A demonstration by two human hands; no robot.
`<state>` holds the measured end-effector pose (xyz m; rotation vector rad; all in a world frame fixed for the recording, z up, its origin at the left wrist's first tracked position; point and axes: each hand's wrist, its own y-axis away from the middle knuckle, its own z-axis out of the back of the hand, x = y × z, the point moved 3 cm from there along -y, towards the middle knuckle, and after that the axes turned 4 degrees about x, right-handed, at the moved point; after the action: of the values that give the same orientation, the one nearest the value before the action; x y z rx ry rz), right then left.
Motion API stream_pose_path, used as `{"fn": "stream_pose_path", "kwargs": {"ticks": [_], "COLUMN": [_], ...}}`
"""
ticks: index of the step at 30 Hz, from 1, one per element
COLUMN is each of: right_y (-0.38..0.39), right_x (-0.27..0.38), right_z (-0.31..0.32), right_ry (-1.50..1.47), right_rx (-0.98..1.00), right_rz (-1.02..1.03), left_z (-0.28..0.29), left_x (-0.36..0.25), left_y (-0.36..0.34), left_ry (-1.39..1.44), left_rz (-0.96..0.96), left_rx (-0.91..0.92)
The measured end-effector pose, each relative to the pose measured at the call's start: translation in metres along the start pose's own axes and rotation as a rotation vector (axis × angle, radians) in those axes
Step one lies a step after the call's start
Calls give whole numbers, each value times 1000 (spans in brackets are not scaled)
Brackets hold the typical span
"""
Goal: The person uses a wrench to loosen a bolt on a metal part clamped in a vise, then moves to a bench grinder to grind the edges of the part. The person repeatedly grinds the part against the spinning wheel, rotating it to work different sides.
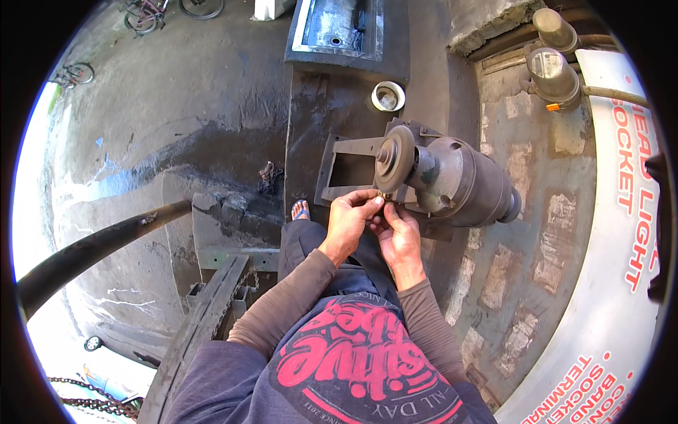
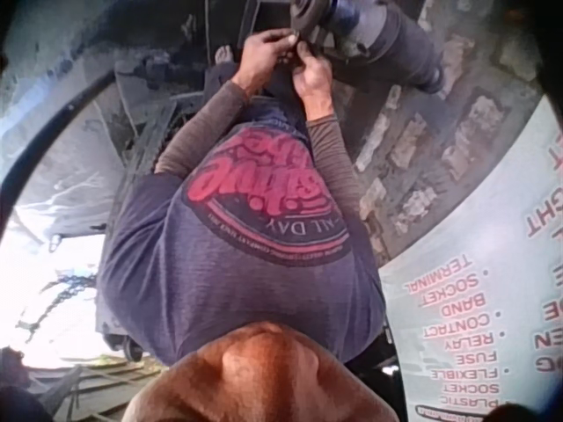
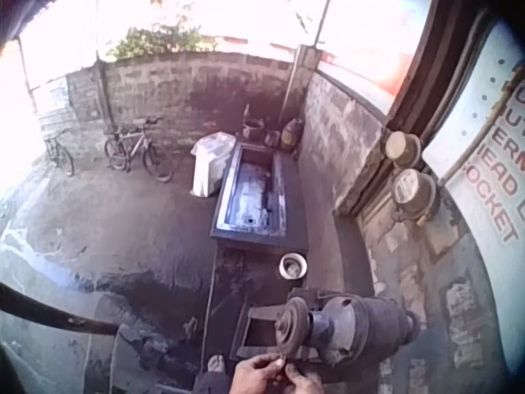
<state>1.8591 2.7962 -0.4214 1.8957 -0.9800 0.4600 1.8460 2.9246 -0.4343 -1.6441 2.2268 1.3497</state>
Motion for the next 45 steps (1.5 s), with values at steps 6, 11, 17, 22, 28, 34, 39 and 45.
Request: {"fn": "stream_pose_path", "kwargs": {"ticks": [6,11,17,22,28,34,39,45], "right_y": [-2,-8,-2,-12,-19,-14,0,-13], "right_x": [11,27,14,1,0,17,23,4], "right_z": [1,14,5,5,0,-1,-8,-10], "right_ry": [127,251,174,213,288,406,327,296], "right_rx": [63,192,104,4,-23,50,9,34], "right_rz": [-91,-368,-27,90,83,5,-1,146], "left_z": [12,19,16,12,11,10,19,11], "left_x": [-4,-17,-13,-1,-6,-22,-15,-10], "left_y": [-3,7,3,-8,-1,12,8,-2], "left_ry": [-82,-407,-308,-365,-219,-284,-292,-95], "left_rz": [-107,-246,-223,-357,-277,-280,-160,-95], "left_rx": [68,125,73,-78,-120,41,190,125]}}
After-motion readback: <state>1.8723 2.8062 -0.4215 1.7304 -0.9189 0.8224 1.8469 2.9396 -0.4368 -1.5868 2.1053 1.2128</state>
